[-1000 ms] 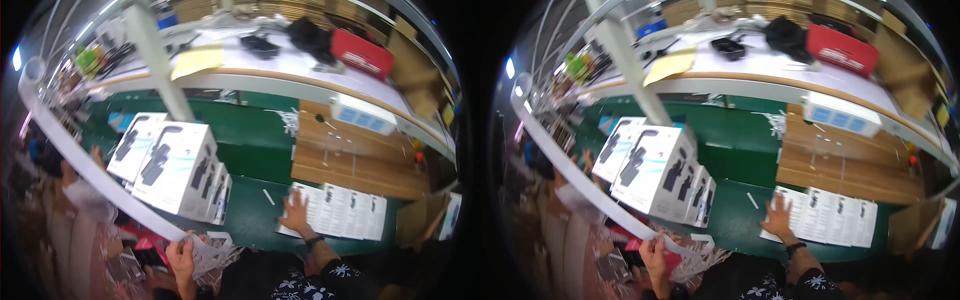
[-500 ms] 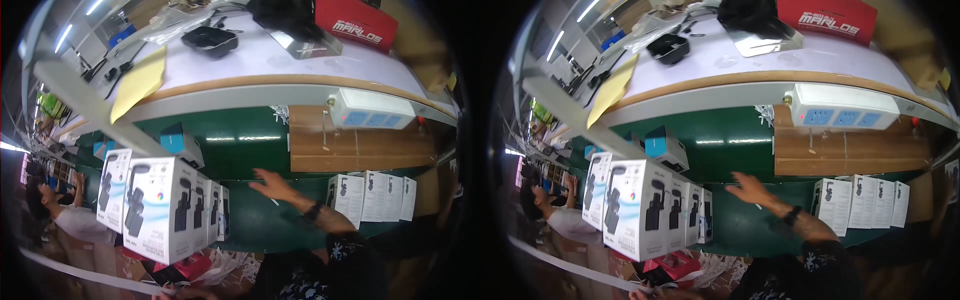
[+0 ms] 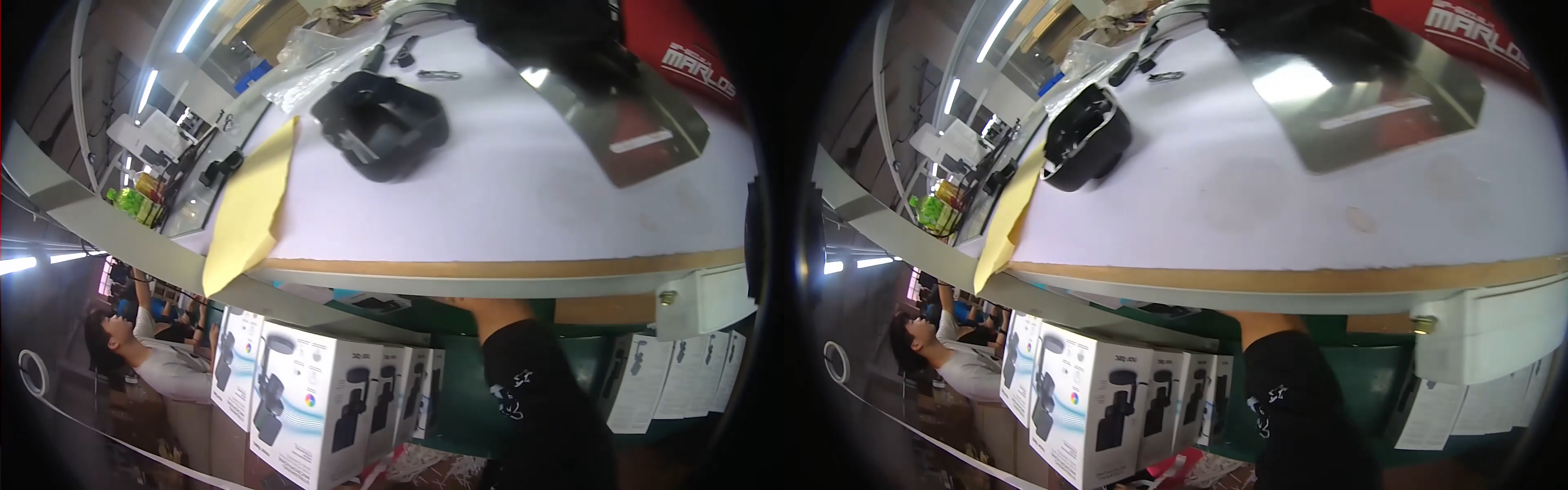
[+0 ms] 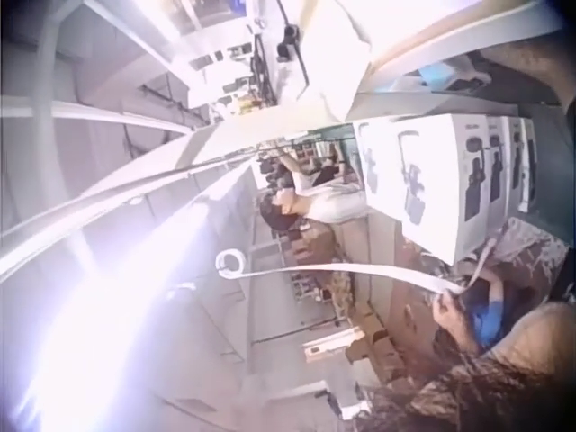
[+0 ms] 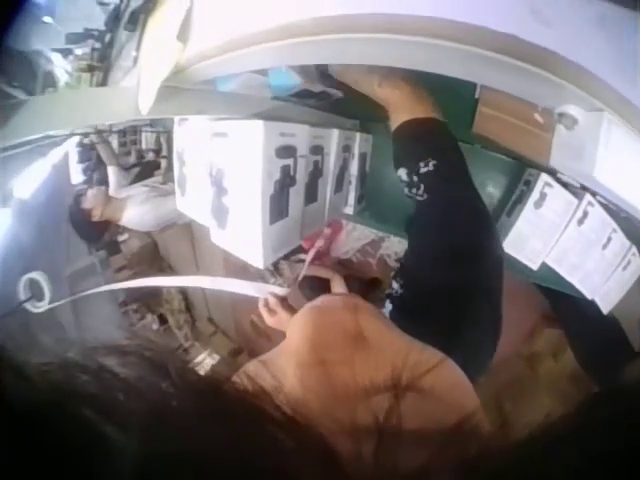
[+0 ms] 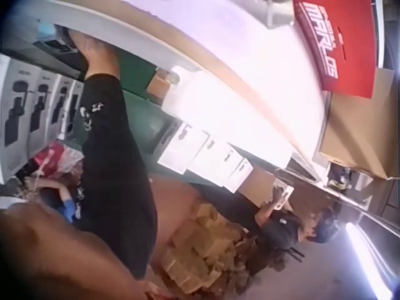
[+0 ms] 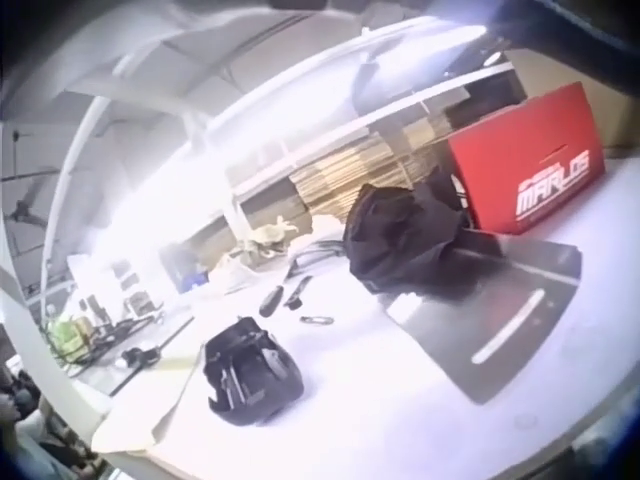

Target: The person organizes the workspace by moving boxes and manuals, then packs microphones and manuals into a cardboard box. They then pull a long strip of white tape from a roll and apply it to the microphone boxes.

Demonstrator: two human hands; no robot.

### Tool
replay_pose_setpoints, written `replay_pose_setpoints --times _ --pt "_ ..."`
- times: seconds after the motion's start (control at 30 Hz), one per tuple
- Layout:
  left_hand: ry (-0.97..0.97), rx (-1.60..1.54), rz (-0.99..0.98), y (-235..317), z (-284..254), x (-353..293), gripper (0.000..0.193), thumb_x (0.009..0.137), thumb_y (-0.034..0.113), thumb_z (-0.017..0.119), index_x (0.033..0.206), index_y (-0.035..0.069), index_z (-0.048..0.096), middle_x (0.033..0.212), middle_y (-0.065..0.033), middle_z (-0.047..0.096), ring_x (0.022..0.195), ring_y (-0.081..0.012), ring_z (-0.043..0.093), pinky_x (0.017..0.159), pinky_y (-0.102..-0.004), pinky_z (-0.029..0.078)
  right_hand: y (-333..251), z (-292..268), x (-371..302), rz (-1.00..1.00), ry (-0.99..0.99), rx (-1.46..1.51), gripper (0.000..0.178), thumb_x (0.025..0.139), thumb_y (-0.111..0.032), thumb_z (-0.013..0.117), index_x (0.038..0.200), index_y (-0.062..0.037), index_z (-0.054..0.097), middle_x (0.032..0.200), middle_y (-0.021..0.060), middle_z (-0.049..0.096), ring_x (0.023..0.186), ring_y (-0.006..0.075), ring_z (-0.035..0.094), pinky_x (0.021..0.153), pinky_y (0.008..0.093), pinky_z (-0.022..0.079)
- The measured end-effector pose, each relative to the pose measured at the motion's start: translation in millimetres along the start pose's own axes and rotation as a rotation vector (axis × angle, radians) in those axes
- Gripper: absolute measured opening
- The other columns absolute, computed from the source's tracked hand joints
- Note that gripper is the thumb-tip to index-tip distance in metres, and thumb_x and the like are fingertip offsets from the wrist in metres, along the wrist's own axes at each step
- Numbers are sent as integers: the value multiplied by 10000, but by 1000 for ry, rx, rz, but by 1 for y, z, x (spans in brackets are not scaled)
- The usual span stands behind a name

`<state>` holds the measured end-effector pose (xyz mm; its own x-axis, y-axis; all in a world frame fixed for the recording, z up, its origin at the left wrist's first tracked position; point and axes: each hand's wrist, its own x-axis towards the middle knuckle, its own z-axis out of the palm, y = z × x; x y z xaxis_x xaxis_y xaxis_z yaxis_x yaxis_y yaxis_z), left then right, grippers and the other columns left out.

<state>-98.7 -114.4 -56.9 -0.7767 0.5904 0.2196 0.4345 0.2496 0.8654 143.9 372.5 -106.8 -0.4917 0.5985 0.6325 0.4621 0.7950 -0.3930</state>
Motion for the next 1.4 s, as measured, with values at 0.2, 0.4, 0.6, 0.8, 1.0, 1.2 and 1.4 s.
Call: replay_pose_setpoints --times 0.2,0.4,0.6,0.8,1.0,1.2,1.4 --pt "-234 26 -72 -16 22 11 315 926 145 647 1184 -17 567 969 -128 640 854 -200 604 733 -297 510 -1 9 13 -343 35 -201 878 627 -384 789 1279 54 397 1369 288 427 1327 385 399 1087 452 359" --pt "-501 34 -27 -22 106 36 336 930 185 647 1192 -11 572 982 -131 650 864 -217 611 760 -310 506 33 -10 -22 -514 -121 -502 861 561 -313 809 1235 46 411 1348 282 434 1313 395 407 1080 454 373" --pt "-863 -9 40 -17 173 14 341 932 207 641 1185 -14 580 990 -142 652 875 -231 612 774 -326 503 58 -22 -114 68 -333 -371 1118 389 -295 844 1322 74 351 1271 263 476 1173 391 501 1015 451 430" --pt "-884 -130 122 -12 186 24 348 935 230 635 1178 -16 587 998 -153 654 886 -246 613 788 -342 501 -74 -184 -213 780 -367 -166 1295 379 -303 830 1469 41 220 1363 290 394 1268 425 386 1022 598 318" --pt "-982 -249 216 12 207 -12 358 938 252 629 1171 -18 595 1006 -165 656 897 -260 614 803 -357 498 -113 -138 -365 1004 -915 465 576 542 -252 855 1007 38 678 1037 193 672 945 316 632 800 432 500" --pt "-872 -324 245 19 205 -19 370 941 275 623 1164 -20 603 1014 -176 658 908 -275 615 817 -373 496 -159 -73 -417 1274 -718 723 388 769 -361 739 960 -24 719 985 130 680 904 261 630 765 413 493" --pt "-751 -335 305 38 211 -2 385 943 297 617 1157 -23 611 1022 -187 660 919 -289 616 831 -389 493 -215 -50 -420 1377 -349 -62 666 974 -576 348 877 -19 701 899 237 676 869 379 664 753 490 523"
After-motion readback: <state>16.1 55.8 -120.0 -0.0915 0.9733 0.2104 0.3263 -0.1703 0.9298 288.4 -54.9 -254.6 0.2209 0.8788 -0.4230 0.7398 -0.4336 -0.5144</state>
